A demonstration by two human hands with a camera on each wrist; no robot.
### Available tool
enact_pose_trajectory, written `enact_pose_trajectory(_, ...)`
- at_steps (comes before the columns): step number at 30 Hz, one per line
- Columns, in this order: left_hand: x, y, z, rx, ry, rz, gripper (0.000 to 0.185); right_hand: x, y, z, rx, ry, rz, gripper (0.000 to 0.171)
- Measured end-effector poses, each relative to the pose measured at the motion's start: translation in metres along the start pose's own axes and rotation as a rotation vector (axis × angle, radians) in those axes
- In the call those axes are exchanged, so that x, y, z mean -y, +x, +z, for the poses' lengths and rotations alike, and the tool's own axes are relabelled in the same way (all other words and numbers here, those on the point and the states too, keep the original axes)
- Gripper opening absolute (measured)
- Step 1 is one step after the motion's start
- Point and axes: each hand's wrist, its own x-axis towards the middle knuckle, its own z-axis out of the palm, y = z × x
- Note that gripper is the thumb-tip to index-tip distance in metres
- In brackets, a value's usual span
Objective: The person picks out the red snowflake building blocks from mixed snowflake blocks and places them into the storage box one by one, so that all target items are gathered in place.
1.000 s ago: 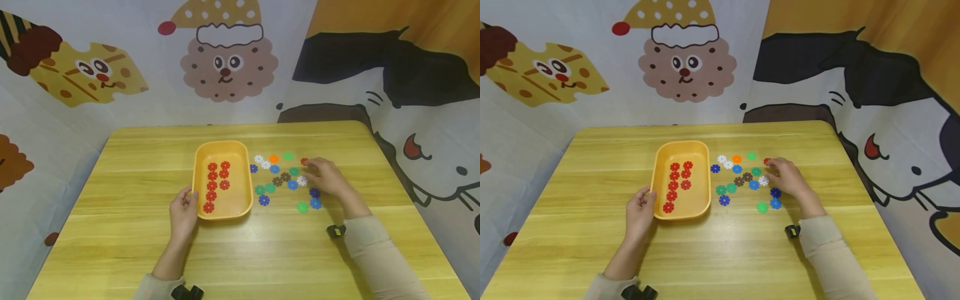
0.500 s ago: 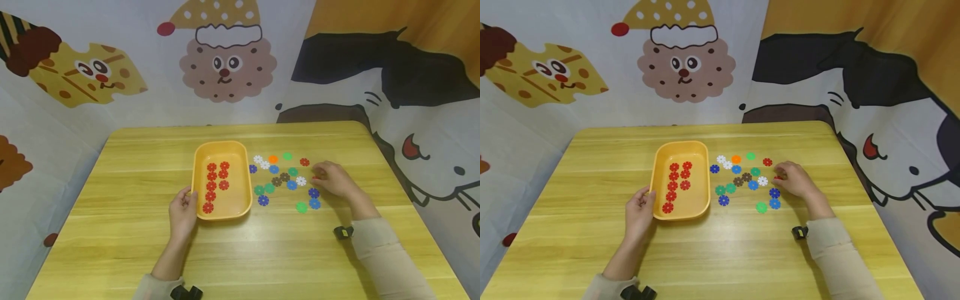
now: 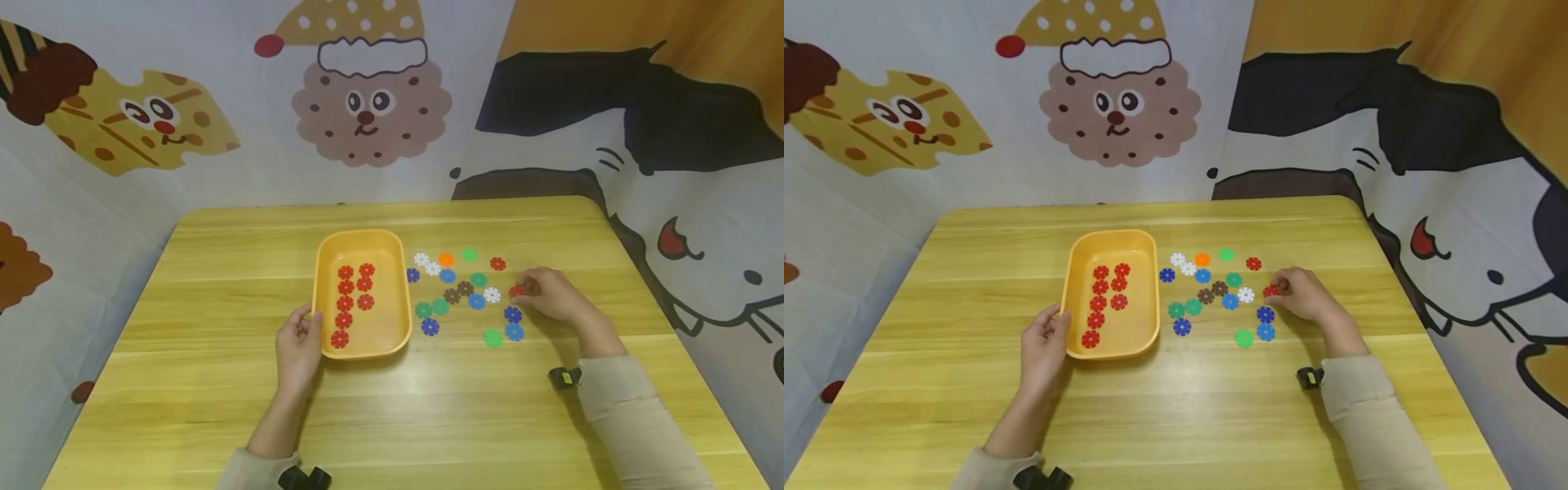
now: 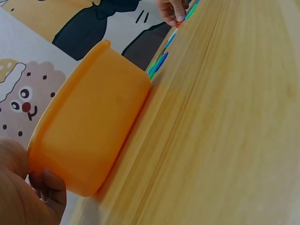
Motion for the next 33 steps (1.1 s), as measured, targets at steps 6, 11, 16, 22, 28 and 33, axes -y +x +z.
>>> enact_pose_trajectory(6,0.0,0.0,0.0,0.006,-0.008,0.004,0.034,-0.004,0.004,-0.001,0.026,0.022,0.02,0.037)
enact_pose_trajectory(11,0.0,0.001,-0.001,-0.002,0.001,0.012,0.034,-0.005,0.007,-0.001,0.02,0.054,0.022,0.033)
enact_pose_trajectory(16,0.0,0.001,-0.001,0.003,-0.009,0.006,0.035,-0.005,0.007,-0.002,0.008,0.057,0.025,0.041)
enact_pose_trajectory(22,-0.002,0.001,-0.001,0.003,-0.018,0.0,0.035,-0.005,0.006,-0.003,0.022,0.05,0.025,0.038)
enact_pose_trajectory(28,0.0,0.001,-0.001,0.002,-0.018,0.004,0.034,-0.001,0.008,0.0,-0.021,0.029,-0.017,0.037)
enact_pose_trajectory(33,0.002,0.002,0.0,-0.003,-0.016,0.009,0.033,0.008,0.013,0.005,-0.071,0.027,-0.066,0.036)
